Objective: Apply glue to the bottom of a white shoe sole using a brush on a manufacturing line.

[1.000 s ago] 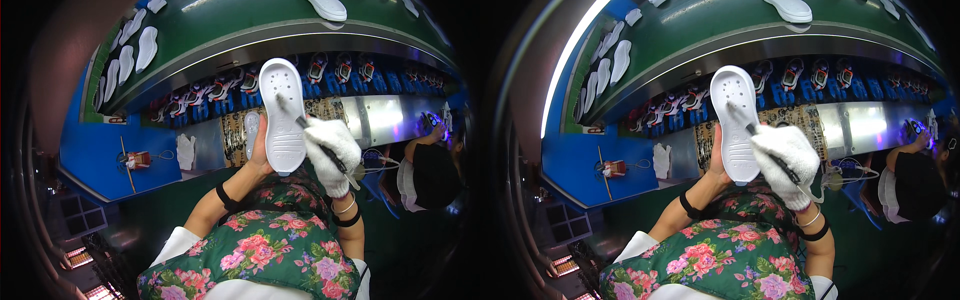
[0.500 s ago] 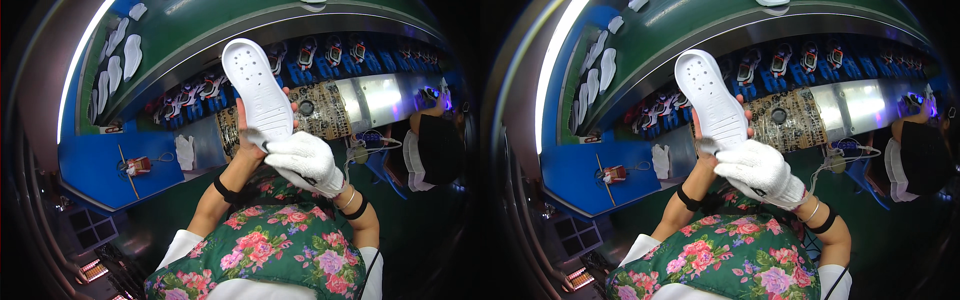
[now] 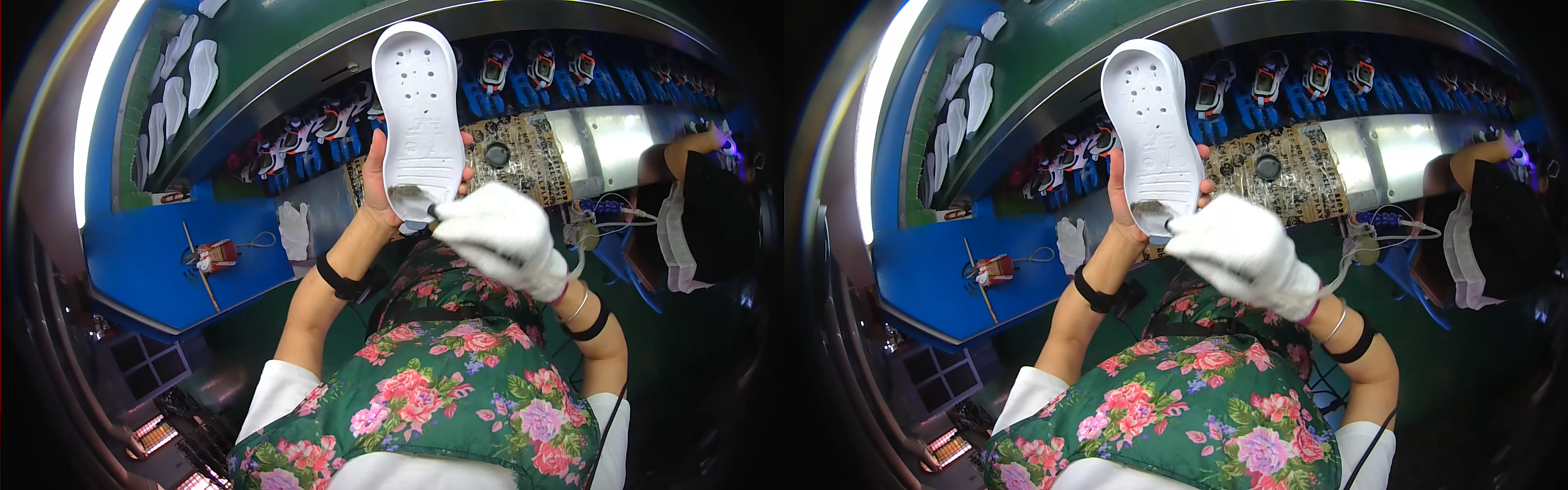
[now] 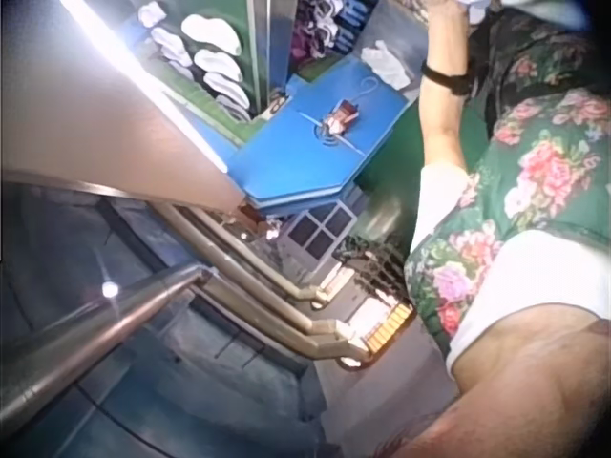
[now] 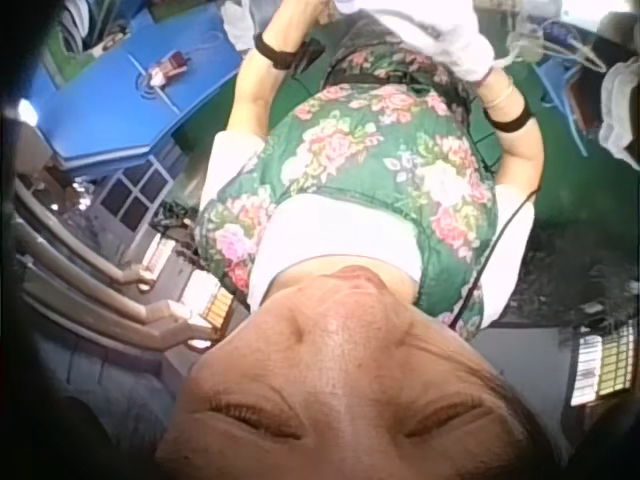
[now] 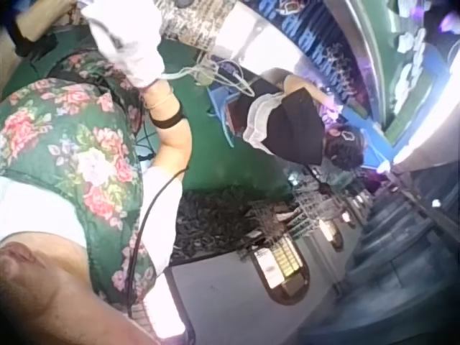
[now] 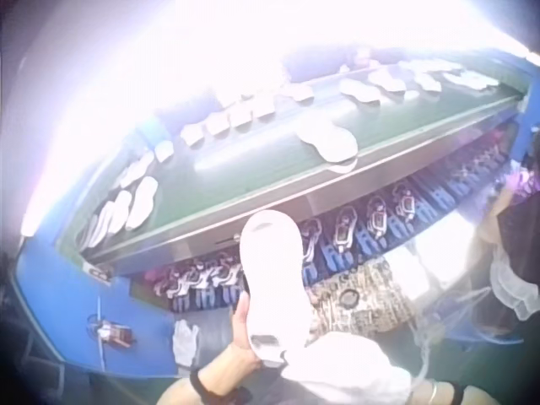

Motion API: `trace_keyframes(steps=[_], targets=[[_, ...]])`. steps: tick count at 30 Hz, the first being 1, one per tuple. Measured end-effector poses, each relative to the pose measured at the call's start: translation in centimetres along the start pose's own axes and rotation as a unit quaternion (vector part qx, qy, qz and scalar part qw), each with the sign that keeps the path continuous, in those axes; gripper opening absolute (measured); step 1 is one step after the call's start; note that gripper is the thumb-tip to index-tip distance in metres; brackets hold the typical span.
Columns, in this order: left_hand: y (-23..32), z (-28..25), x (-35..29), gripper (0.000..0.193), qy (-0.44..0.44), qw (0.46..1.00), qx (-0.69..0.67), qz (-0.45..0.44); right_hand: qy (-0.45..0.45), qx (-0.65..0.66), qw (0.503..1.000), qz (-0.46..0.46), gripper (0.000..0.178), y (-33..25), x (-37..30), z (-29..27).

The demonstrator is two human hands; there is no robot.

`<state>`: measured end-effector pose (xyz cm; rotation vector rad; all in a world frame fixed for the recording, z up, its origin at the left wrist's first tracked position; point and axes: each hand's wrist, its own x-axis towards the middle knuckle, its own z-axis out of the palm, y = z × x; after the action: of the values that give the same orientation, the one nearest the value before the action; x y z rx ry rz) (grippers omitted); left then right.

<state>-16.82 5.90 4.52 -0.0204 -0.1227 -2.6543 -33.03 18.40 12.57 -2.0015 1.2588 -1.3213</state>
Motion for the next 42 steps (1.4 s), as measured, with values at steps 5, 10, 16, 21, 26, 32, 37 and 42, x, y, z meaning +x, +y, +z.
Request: trace_keyframes(steps=[5, 10, 16, 21, 26, 32, 37, 42], targets=[[1.1, -0.2, 0.7, 0.097, -0.104, 0.994, 0.037, -0.021, -0.055, 0.157, 0.982, 0.091, 0.017, -0.8, 0.2, -0.1], [1.6, 0.8, 0.8, 0.087, -0.071, 0.993, 0.087, -0.029, 0.019, 0.005, 1.000, 0.011, 0.020, -0.2, 0.9, -1.2], [2.6, 1.3, 1.5, 0.100, -0.061, 0.976, 0.203, -0.054, -0.078, 0.006, 0.994, -0.077, 0.032, -1.1, -0.7, 0.2], [3.3, 1.1, 1.7, 0.103, -0.091, 0.968, 0.228, -0.049, -0.003, -0.004, 1.000, -0.006, 0.029, -1.1, 0.9, -1.2], [3.4, 1.2, 2.8, 0.104, -0.102, 0.979, 0.174, -0.029, -0.051, 0.085, 0.995, -0.005, 0.029, -1.0, 0.3, 0.5], [3.6, 0.8, 1.6, 0.098, -0.024, 0.989, 0.143, -0.014, -0.007, 0.153, 0.975, 0.162, 0.016, -0.8, 1.2, 1.0], [0.5, 0.7, -0.1, 0.084, 0.135, 0.986, 0.097, 0.007, 0.062, 0.035, 0.985, 0.159, 0.016, 1.0, 2.3, -1.4], [-1.2, -2.3, -2.3, 0.081, 0.051, 0.998, 0.003, -0.024, 0.110, -0.183, 0.977, -0.026, 0.019, 2.5, 6.3, -2.5]])
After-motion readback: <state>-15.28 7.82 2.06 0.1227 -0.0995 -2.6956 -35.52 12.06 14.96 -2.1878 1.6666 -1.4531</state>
